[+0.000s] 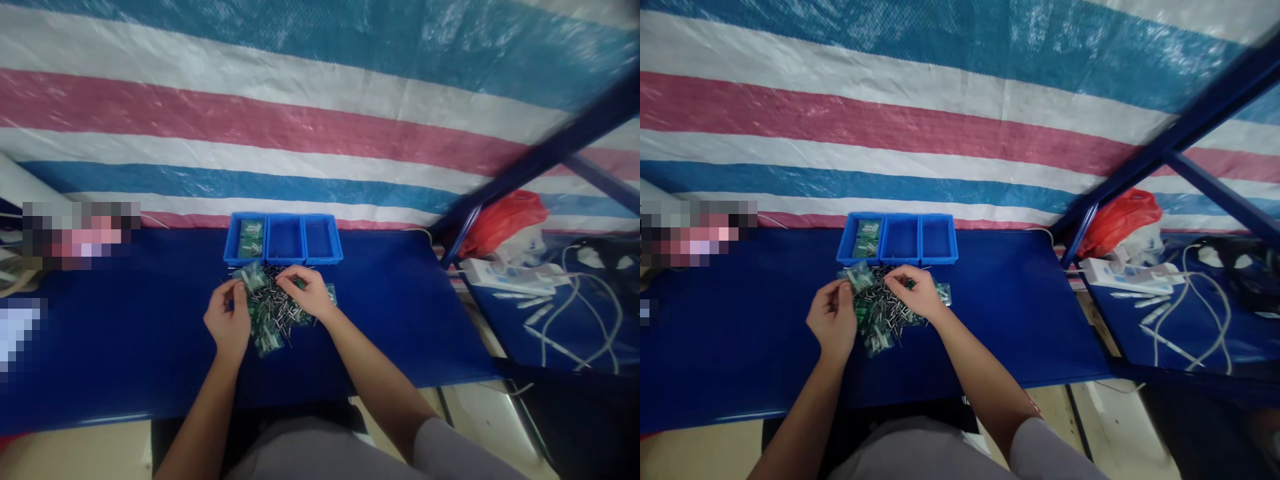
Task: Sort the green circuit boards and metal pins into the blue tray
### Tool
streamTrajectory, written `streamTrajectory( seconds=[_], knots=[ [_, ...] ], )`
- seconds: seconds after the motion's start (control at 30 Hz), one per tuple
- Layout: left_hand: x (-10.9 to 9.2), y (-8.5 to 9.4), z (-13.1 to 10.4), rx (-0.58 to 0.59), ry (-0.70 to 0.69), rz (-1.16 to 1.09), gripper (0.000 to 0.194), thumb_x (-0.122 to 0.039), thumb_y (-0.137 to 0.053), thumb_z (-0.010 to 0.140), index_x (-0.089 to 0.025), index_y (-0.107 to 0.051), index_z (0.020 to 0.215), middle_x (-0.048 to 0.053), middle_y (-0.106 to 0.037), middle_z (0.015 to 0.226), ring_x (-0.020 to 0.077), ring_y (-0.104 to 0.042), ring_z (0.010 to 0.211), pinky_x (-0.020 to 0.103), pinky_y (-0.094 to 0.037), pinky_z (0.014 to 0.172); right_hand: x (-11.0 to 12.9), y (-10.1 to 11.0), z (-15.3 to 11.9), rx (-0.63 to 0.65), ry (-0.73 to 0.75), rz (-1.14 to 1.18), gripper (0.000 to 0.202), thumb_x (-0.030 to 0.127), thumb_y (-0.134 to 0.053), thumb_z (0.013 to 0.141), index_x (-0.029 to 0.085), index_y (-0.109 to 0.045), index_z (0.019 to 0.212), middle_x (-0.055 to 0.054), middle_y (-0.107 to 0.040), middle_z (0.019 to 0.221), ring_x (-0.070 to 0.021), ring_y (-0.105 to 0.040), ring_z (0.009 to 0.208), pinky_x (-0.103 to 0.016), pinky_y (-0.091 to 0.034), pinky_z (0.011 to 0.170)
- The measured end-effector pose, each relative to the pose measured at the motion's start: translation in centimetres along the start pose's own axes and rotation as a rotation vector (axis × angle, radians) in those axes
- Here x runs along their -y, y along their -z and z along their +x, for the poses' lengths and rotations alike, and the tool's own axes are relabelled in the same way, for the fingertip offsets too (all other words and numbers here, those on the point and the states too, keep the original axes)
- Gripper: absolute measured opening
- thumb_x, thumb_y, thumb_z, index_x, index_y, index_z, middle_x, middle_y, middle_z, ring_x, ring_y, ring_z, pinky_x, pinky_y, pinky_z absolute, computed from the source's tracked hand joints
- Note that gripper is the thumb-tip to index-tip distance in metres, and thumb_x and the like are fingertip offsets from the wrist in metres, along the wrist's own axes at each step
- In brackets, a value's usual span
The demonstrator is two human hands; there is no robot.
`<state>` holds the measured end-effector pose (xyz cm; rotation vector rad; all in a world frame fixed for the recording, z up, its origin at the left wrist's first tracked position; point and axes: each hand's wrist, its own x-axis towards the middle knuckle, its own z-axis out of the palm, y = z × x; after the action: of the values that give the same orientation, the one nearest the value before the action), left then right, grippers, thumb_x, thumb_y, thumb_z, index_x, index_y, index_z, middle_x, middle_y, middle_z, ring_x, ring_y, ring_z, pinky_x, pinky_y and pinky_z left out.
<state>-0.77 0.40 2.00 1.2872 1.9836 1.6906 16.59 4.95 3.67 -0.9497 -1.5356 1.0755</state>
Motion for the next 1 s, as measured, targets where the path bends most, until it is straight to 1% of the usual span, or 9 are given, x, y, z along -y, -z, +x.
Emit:
streamTrajectory(
  seconds=[0.1, 0.2, 0.27, 0.33, 0.43, 0.53, 0.67, 0.87, 1.0],
  knots=[
    [-1.1, 0.4, 3.5, -0.088, -0.024, 0.038, 0.033, -0.044, -0.061, 0.088, -0.016, -0.070, 0.103, 0.004, -0.071, 0.089, 0.0116, -0.064, 0.075, 0.026, -0.053, 0.076, -0.1, -0.1, 0.0, -0.019, 0.007, -0.018, 0.013, 0.034, -0.069, 0.087, 0.022, -0.074, 0.086, -0.003, -0.074, 0.082, -0.0145, -0.063, 0.066, -0.030, -0.053, 0.062],
    [-2.1, 0.5, 7.9, -0.083, -0.070, 0.135, 0.031, -0.043, -0.061, 0.088, -0.015, -0.071, 0.098, 0.003, -0.070, 0.083, 0.0119, -0.060, 0.066, 0.028, -0.053, 0.074, 0.0, -0.2, -0.1, -0.007, 0.013, -0.043, 0.013, 0.033, -0.068, 0.087, 0.021, -0.074, 0.086, -0.004, -0.074, 0.081, -0.0142, -0.063, 0.065, -0.030, -0.053, 0.061],
    [-2.6, -0.1, 10.5, -0.079, -0.130, 0.181, 0.028, -0.038, -0.060, 0.087, -0.014, -0.072, 0.098, 0.005, -0.071, 0.083, 0.0141, -0.062, 0.069, 0.031, -0.053, 0.078, 0.0, -0.2, -0.2, 0.005, 0.017, -0.061, 0.013, 0.032, -0.067, 0.088, 0.021, -0.074, 0.086, -0.003, -0.074, 0.081, -0.0138, -0.063, 0.065, -0.029, -0.053, 0.061],
    [-3.1, -1.0, 12.6, -0.040, -0.178, 0.247, 0.026, -0.036, -0.061, 0.086, -0.015, -0.072, 0.096, 0.006, -0.072, 0.084, 0.0170, -0.065, 0.076, 0.034, -0.052, 0.085, -0.1, -0.2, -0.2, 0.007, 0.025, -0.073, 0.014, 0.032, -0.067, 0.088, 0.021, -0.074, 0.086, -0.003, -0.075, 0.082, -0.0136, -0.064, 0.066, -0.028, -0.053, 0.061],
    [-3.5, -2.6, 14.7, 0.130, -0.147, 0.363, 0.025, -0.036, -0.060, 0.086, -0.018, -0.073, 0.096, 0.006, -0.074, 0.089, 0.0195, -0.068, 0.084, 0.034, -0.051, 0.089, -0.3, -0.1, -0.2, -0.004, 0.032, -0.080, 0.015, 0.033, -0.067, 0.088, 0.020, -0.074, 0.086, -0.003, -0.075, 0.081, -0.0132, -0.064, 0.066, -0.027, -0.054, 0.061],
    [-3.6, -3.9, 15.8, 0.205, -0.127, 0.427, 0.025, -0.036, -0.058, 0.085, -0.020, -0.074, 0.095, 0.007, -0.075, 0.091, 0.0217, -0.068, 0.088, 0.035, -0.050, 0.090, -0.5, 0.0, -0.1, -0.012, 0.040, -0.077, 0.014, 0.032, -0.068, 0.088, 0.020, -0.074, 0.087, -0.003, -0.075, 0.081, -0.0127, -0.064, 0.066, -0.027, -0.054, 0.061],
    [-2.9, -4.7, 16.3, 0.263, -0.137, 0.476, 0.024, -0.037, -0.060, 0.084, -0.020, -0.075, 0.093, 0.009, -0.075, 0.089, 0.0249, -0.069, 0.088, 0.039, -0.050, 0.087, -0.4, 0.1, -0.1, -0.021, 0.042, -0.077, 0.012, 0.031, -0.068, 0.088, 0.021, -0.074, 0.088, -0.003, -0.075, 0.081, -0.0125, -0.064, 0.065, -0.027, -0.053, 0.061],
    [-1.3, -6.0, 16.7, 0.294, -0.142, 0.540, 0.025, -0.038, -0.062, 0.081, -0.020, -0.075, 0.093, 0.009, -0.075, 0.086, 0.0258, -0.068, 0.084, 0.040, -0.051, 0.083, -0.1, 0.1, -0.2, -0.014, 0.037, -0.113, 0.013, 0.032, -0.067, 0.089, 0.021, -0.075, 0.088, -0.003, -0.074, 0.081, -0.0127, -0.063, 0.065, -0.028, -0.054, 0.063],
    [-0.9, -6.4, 16.8, 0.304, -0.166, 0.488, 0.027, -0.040, -0.063, 0.082, -0.020, -0.073, 0.097, 0.008, -0.075, 0.088, 0.0237, -0.068, 0.085, 0.038, -0.050, 0.086, -0.1, 0.2, -0.3, -0.013, 0.038, -0.131, 0.013, 0.032, -0.067, 0.089, 0.021, -0.075, 0.087, -0.002, -0.074, 0.082, -0.0125, -0.063, 0.066, -0.028, -0.053, 0.064]
  ],
)
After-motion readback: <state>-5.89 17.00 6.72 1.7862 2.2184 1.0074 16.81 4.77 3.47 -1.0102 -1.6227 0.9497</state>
